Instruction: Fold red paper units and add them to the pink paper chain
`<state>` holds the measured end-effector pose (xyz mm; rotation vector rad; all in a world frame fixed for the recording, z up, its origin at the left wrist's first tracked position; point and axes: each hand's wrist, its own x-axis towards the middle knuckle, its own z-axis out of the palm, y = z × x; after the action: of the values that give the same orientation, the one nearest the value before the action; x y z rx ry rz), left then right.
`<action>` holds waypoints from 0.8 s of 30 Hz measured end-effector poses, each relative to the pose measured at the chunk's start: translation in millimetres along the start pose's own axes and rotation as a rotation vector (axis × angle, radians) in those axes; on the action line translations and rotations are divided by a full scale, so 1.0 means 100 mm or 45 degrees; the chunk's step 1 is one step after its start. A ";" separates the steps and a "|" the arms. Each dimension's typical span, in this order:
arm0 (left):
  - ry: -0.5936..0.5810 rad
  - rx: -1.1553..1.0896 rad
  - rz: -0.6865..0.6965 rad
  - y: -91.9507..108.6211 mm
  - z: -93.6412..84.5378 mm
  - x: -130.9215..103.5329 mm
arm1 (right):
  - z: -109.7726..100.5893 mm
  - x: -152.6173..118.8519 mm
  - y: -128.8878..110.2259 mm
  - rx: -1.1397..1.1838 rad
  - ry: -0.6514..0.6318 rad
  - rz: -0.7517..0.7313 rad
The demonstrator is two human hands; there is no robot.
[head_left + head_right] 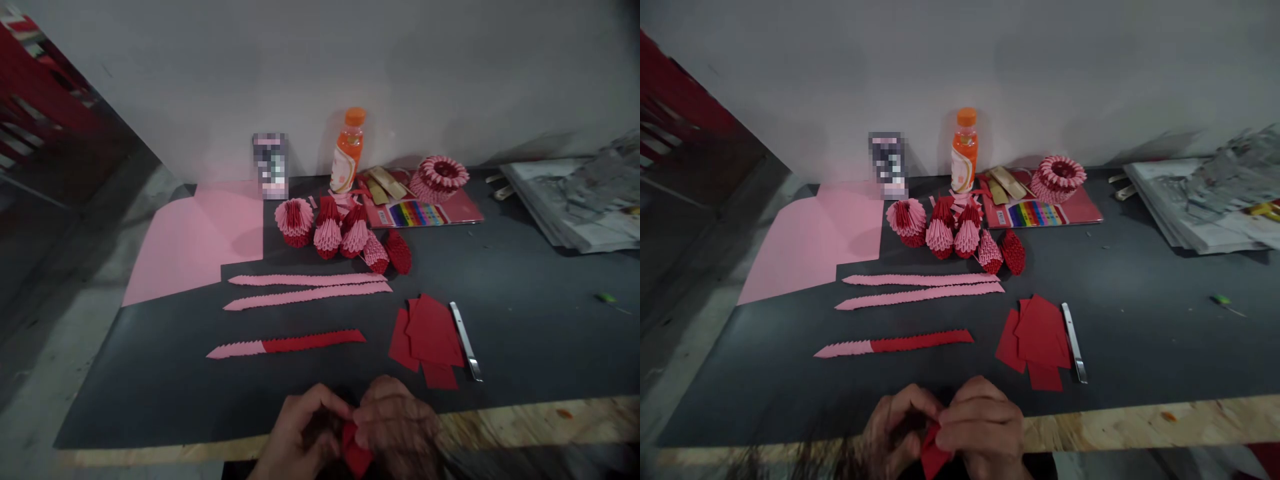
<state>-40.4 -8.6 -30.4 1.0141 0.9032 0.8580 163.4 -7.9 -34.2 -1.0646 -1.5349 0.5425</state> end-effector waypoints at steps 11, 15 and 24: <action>0.365 -0.126 -0.187 0.28 0.08 0.20 | -0.03 0.14 0.03 0.220 0.053 0.311; 0.612 -0.020 -0.120 0.22 0.23 0.20 | 0.07 0.13 -0.10 0.173 0.091 0.404; 0.753 0.157 -0.107 0.13 0.36 0.09 | 0.13 0.18 -0.16 0.063 0.144 0.534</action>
<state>-6.7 -7.7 -10.4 0.8266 1.5026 1.0631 146.2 2.2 -15.2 -1.3647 -1.1962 0.7877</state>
